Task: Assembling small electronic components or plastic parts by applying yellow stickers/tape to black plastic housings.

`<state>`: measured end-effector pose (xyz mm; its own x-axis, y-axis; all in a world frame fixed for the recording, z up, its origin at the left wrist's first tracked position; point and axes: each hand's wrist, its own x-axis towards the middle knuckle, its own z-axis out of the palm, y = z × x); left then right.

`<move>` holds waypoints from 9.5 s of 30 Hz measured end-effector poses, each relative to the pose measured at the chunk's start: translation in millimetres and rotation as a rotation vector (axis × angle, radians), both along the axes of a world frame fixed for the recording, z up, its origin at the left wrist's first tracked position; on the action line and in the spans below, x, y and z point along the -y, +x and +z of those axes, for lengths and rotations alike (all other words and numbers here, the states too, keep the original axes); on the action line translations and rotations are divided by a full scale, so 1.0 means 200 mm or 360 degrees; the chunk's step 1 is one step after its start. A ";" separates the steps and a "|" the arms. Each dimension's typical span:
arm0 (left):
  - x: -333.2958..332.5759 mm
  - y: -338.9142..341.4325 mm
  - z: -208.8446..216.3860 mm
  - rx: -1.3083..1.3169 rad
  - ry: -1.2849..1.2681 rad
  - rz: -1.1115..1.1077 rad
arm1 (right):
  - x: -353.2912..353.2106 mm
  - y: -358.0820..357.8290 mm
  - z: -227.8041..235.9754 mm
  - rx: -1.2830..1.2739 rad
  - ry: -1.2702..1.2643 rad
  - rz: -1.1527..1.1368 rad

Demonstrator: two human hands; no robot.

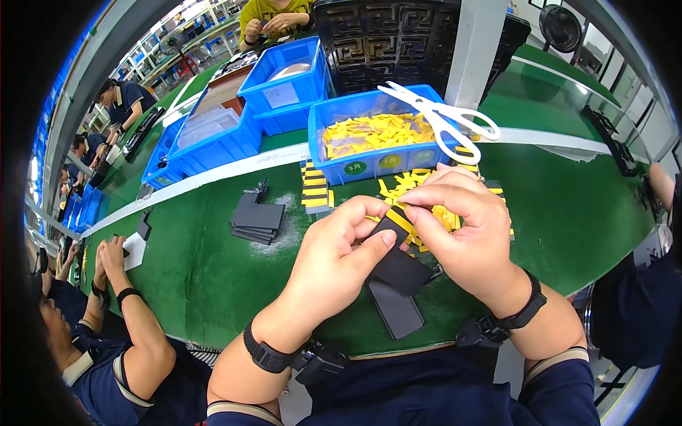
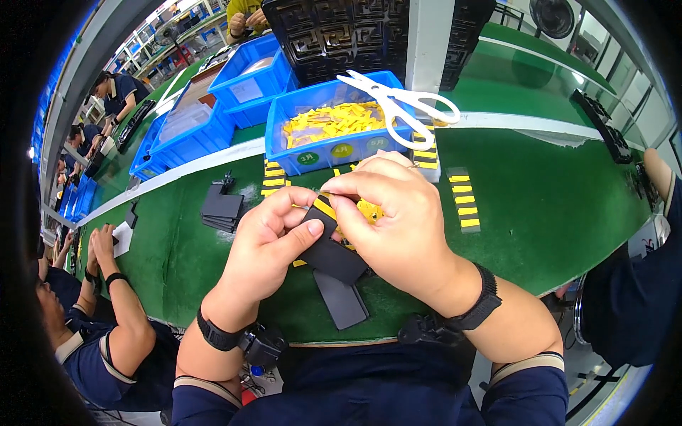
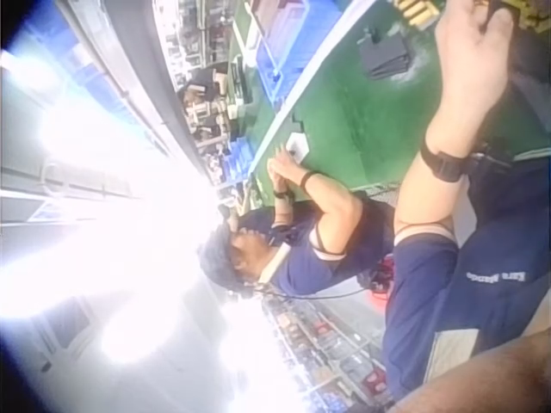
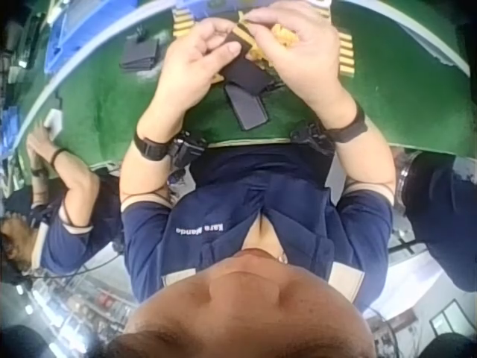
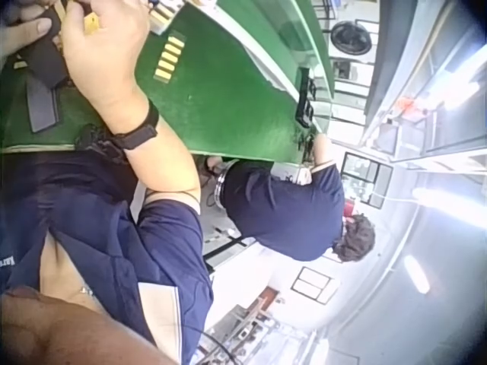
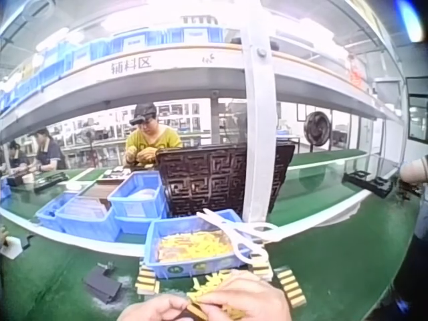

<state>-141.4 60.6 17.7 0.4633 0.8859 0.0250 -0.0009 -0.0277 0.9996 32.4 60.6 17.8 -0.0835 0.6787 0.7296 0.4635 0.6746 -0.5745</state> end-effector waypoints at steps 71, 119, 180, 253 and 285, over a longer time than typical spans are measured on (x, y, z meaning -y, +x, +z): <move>0.00 0.01 0.00 0.0341 0.0127 0.0344 | 0.01 0.01 0.09 -0.0146 -0.0231 -0.0268; -0.09 -0.05 -0.01 0.0211 0.0160 0.0146 | 0.01 -0.02 -0.03 -0.0274 -0.0469 0.0223; 0.02 0.00 0.00 -0.0255 0.0249 0.0160 | -0.02 0.02 -0.02 0.0253 0.0030 0.0020; -0.02 0.01 -0.01 0.0032 0.0208 0.0394 | 0.01 0.01 0.04 0.0061 -0.0011 -0.0340; -0.12 -0.10 0.00 0.0046 0.0369 0.0444 | -0.05 0.02 -0.04 -0.0178 -0.0331 0.0049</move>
